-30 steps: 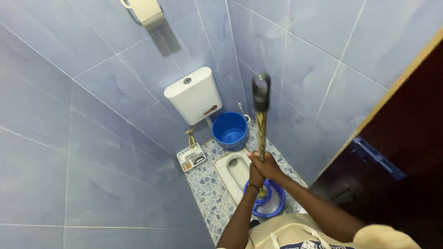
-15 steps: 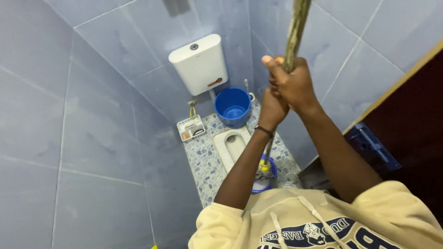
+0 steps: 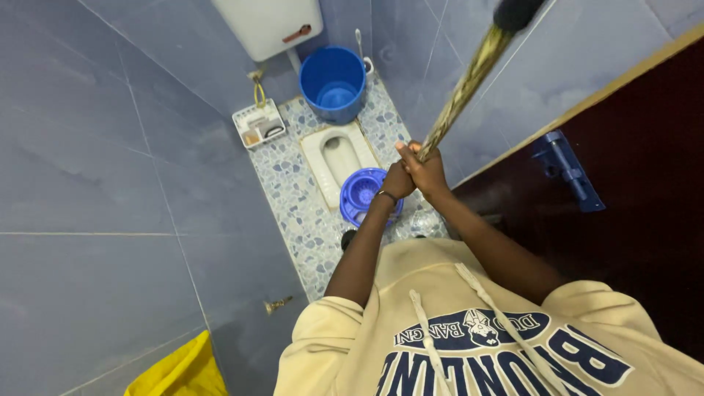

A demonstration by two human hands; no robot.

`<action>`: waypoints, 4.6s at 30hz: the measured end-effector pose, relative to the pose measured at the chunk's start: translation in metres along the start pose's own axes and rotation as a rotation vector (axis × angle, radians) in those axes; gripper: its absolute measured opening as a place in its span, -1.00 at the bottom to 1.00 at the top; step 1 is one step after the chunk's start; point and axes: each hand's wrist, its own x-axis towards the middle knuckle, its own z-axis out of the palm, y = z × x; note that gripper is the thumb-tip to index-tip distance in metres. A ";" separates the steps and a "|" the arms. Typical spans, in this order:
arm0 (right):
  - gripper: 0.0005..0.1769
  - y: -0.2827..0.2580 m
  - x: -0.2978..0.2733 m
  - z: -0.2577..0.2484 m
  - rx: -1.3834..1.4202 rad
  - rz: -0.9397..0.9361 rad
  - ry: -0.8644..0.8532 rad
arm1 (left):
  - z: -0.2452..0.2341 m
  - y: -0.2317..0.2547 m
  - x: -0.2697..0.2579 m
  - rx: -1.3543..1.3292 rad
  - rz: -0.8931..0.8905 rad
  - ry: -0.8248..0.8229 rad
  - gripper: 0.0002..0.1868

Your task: The person mops the tiled floor of a bathroom using a mop, scrubbing the area around a squat toilet and near a doorway.

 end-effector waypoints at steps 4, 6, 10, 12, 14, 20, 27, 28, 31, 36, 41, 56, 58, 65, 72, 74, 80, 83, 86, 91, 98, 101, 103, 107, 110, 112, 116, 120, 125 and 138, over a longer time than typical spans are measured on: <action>-0.48 0.029 -0.012 -0.008 0.061 0.052 -0.015 | -0.007 0.018 -0.029 -0.028 -0.181 -0.123 -0.71; -0.50 0.048 -0.016 -0.013 -0.008 0.037 -0.053 | -0.018 0.029 -0.041 -0.064 -0.163 -0.106 -0.68; -0.50 0.093 -0.029 -0.027 0.001 0.087 -0.134 | -0.023 0.033 -0.061 0.039 -0.232 -0.169 -0.54; -0.54 0.104 -0.024 -0.034 -0.097 0.089 -0.252 | -0.022 0.031 -0.066 0.033 -0.225 -0.239 -0.53; -0.56 0.095 -0.021 -0.037 -0.177 0.056 -0.359 | -0.022 0.031 -0.072 -0.043 -0.173 -0.254 -0.51; -0.73 -0.031 0.017 -0.037 -0.020 0.073 -0.589 | -0.047 0.060 -0.060 -0.159 -0.143 -0.104 -0.58; -0.59 -0.111 0.002 -0.031 -0.030 -0.071 -0.656 | -0.037 0.079 -0.055 -0.227 -0.104 0.143 -0.76; -0.57 -0.115 -0.005 -0.026 -0.063 -0.071 -0.610 | -0.034 0.080 -0.056 -0.160 -0.093 0.205 -0.79; -0.53 -0.131 -0.018 -0.009 -0.123 -0.082 -0.485 | -0.041 0.088 -0.068 -0.266 0.088 0.387 -0.75; -0.49 -0.149 -0.021 0.008 0.008 -0.319 -0.438 | -0.082 0.114 -0.076 -0.312 0.080 0.520 -0.75; -0.66 -0.157 -0.037 0.026 -0.070 -0.441 -0.365 | -0.116 0.120 -0.082 -0.543 0.162 0.588 -0.76; -0.38 -0.195 -0.073 0.064 -0.271 -0.177 -0.327 | -0.137 0.120 -0.131 -0.252 0.270 0.513 -0.54; -0.36 -0.200 -0.082 0.065 -0.290 -0.192 -0.289 | -0.139 0.126 -0.142 -0.158 0.326 0.520 -0.53; -0.44 -0.225 -0.108 0.067 -0.237 -0.228 -0.161 | -0.147 0.154 -0.153 -0.345 0.304 0.414 -0.62; -0.35 -0.251 -0.134 0.040 -0.315 -0.388 -0.045 | -0.155 0.219 -0.173 -0.345 0.422 0.365 -0.79; -0.33 -0.258 -0.140 0.028 -0.297 -0.418 -0.031 | -0.155 0.235 -0.174 -0.343 0.457 0.340 -0.82; -0.32 -0.240 -0.154 -0.003 -0.331 -0.417 0.011 | -0.115 0.247 -0.174 -0.412 0.361 0.284 -0.83; -0.33 -0.221 -0.165 -0.019 -0.384 -0.287 0.052 | -0.089 0.243 -0.180 -0.478 0.338 0.254 -0.83; -0.35 -0.199 -0.175 -0.040 -0.406 -0.209 0.115 | -0.056 0.242 -0.181 -0.541 0.309 0.178 -0.84; -0.41 -0.157 -0.191 -0.075 -0.319 -0.061 0.226 | -0.024 0.246 -0.191 -0.565 0.260 0.026 -0.77; -0.44 -0.141 -0.211 -0.115 -0.097 -0.060 0.254 | -0.023 0.270 -0.216 -0.424 0.482 -0.010 -0.66; -0.59 -0.148 -0.221 -0.129 0.108 -0.085 0.186 | -0.021 0.284 -0.224 -0.415 0.478 -0.080 -0.69; -0.64 -0.152 -0.226 -0.138 0.200 -0.174 0.148 | -0.024 0.296 -0.227 -0.421 0.535 -0.073 -0.72; -0.61 -0.150 -0.230 -0.161 0.228 -0.335 0.069 | -0.023 0.321 -0.236 -0.478 0.586 -0.067 -0.71; -0.58 -0.132 -0.221 -0.173 0.248 -0.409 0.010 | -0.014 0.322 -0.238 -0.446 0.507 -0.082 -0.66; -0.62 -0.119 -0.216 -0.174 0.265 -0.339 0.069 | -0.002 0.315 -0.230 -0.351 0.398 -0.087 -0.58; -0.61 -0.086 -0.218 -0.141 0.128 -0.164 0.311 | 0.014 0.277 -0.229 -0.268 0.467 -0.047 -0.42; -0.51 -0.023 -0.239 -0.121 -0.155 -0.039 0.350 | 0.006 0.246 -0.250 -0.347 0.347 -0.124 -0.19; -0.58 0.086 -0.285 -0.115 -0.260 0.246 0.365 | -0.034 0.277 -0.298 -0.289 0.461 -0.095 -0.06; -0.77 0.123 -0.437 -0.042 -0.483 0.091 0.083 | -0.124 0.349 -0.435 -0.416 0.264 0.205 -0.40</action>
